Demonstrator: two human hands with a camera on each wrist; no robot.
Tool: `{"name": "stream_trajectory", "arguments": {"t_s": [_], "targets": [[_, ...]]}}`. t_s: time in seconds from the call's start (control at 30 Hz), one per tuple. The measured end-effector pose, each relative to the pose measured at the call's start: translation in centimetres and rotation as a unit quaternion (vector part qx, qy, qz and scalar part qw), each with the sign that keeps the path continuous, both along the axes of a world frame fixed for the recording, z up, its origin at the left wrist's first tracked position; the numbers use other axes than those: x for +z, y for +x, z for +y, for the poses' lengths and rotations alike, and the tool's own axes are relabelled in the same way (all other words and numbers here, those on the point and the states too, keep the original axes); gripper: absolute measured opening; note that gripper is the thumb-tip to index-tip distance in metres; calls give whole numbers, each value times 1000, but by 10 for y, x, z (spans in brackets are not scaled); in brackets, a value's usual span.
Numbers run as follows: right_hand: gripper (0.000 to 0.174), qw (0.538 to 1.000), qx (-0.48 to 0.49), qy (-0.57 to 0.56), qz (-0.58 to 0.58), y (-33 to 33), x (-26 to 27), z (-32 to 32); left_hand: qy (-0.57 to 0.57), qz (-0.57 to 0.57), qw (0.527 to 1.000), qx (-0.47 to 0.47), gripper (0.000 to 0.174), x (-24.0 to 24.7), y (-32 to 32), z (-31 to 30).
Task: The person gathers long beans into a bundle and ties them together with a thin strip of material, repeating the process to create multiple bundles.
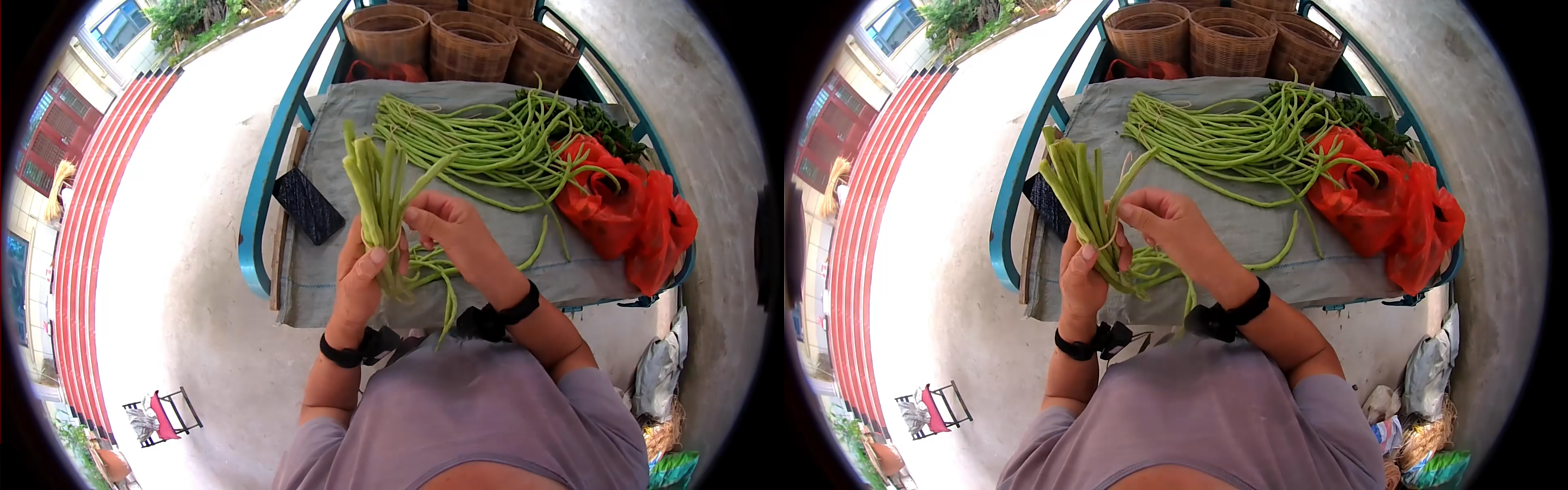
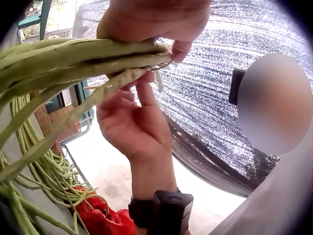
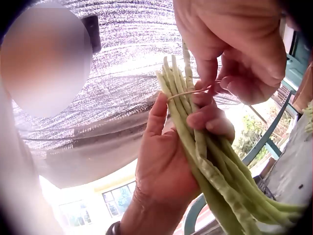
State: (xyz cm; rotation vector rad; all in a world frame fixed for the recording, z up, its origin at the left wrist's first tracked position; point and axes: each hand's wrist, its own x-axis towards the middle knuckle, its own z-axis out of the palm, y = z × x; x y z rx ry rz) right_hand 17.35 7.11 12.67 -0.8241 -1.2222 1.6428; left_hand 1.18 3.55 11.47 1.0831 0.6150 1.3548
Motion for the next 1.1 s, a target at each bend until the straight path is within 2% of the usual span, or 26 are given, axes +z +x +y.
{"name": "stream_trajectory", "arguments": {"t_s": [0.17, 0.27, 0.37, 0.47, 0.57, 0.67, 0.77, 0.87, 0.97, 1.07, 1.1], "targets": [[22, 989, -28, 124, -74, 2, 5, -5, 21, -58, 998, -22, 58, -8, -4, 2], [19, 994, -43, 86, -49, -1, 2, -7, 44, -26, 999, -1, 53, -10, -3, 3], [17, 983, -86, 146, -78, -2, -7, -5, 49, -21, 999, 0, 50, -10, -3, 3], [14, 977, -128, 167, -47, -12, -7, -7, 39, -13, 999, -31, 45, -17, -4, 5], [16, 965, -146, 183, -123, -8, -1, -12, 45, 27, 999, -11, 42, -13, -3, 4], [20, 997, -62, 48, -23, -8, 8, -18, 65, 80, 994, 22, 41, -18, -5, 6], [23, 998, -27, 30, -38, -3, 17, -16, 33, 86, 996, 17, 44, -11, -2, 1], [23, 994, 65, -47, -76, 10, 25, -2, 43, 134, 990, 21, 45, -12, -7, 2], [21, 984, 131, -68, -103, 19, 31, 8, 41, 99, 994, -13, 47, -11, -8, 1], [19, 978, 164, -29, -124, 20, 27, 19, 61, 208, 976, 12, 49, -12, -9, 2], [16, 979, 167, -42, -107, 19, 28, 20, 49, 199, 979, 17, 50, -11, -8, 2]]}}
